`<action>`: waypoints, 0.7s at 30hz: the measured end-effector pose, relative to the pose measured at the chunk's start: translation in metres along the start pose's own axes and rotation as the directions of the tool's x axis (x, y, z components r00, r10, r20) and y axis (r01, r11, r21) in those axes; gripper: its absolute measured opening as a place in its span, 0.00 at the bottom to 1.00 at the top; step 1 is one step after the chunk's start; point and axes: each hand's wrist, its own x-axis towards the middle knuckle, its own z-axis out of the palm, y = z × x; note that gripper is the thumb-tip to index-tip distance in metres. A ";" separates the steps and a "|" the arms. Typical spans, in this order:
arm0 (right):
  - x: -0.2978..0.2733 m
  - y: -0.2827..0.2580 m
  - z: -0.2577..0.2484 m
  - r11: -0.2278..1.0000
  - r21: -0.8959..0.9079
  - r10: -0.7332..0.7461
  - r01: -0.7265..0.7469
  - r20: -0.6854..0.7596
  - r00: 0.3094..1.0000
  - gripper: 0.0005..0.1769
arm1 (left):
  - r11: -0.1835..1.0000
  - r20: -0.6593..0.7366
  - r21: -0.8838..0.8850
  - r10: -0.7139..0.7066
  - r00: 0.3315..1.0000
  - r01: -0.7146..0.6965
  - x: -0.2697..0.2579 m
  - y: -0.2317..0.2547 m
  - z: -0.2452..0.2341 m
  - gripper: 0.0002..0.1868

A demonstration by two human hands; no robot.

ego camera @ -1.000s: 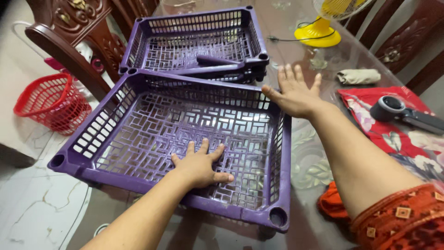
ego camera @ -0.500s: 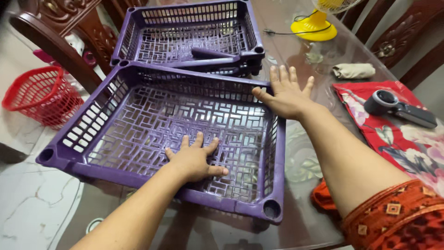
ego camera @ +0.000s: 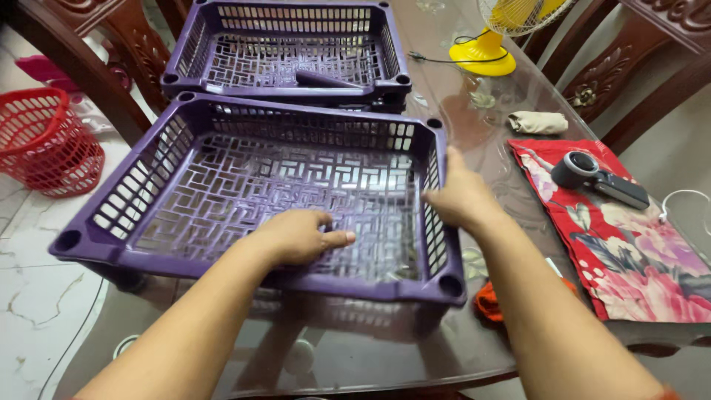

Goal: The person wipes a purple plastic basket with a red cloth, then inserts cylindrical plastic legs into the basket's corner holes. They repeat the insertion for multiple legs and adjust the basket's position on the table.

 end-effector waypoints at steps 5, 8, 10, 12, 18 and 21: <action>0.001 0.012 -0.011 0.985 0.118 -0.097 0.123 -0.206 0.974 0.54 | 0.998 -0.015 -0.058 0.016 1.000 -0.017 -0.037 0.006 -0.002 0.37; -0.016 0.004 -0.022 0.972 0.138 -0.145 0.192 -0.292 0.945 0.48 | 0.999 -0.062 -0.031 0.011 0.998 -0.013 -0.053 0.012 0.001 0.35; -0.029 -0.007 -0.024 0.966 0.137 -0.173 0.218 -0.283 0.943 0.46 | 0.999 -0.113 -0.034 -0.002 0.994 -0.002 -0.059 0.016 0.006 0.34; -0.041 -0.016 -0.027 0.970 0.042 -0.219 0.241 -0.289 0.932 0.46 | 0.999 -0.231 0.012 0.048 0.972 -0.046 -0.061 0.017 0.011 0.34; -0.069 -0.024 0.006 0.873 -0.290 -0.449 0.392 -0.165 0.878 0.46 | 1.000 -0.250 0.008 0.007 0.968 -0.005 -0.061 0.019 0.013 0.34; -0.066 -0.019 0.016 0.867 -0.298 -0.443 0.399 -0.098 0.891 0.46 | 1.000 -0.243 0.006 -0.002 0.970 0.003 -0.060 0.020 0.012 0.34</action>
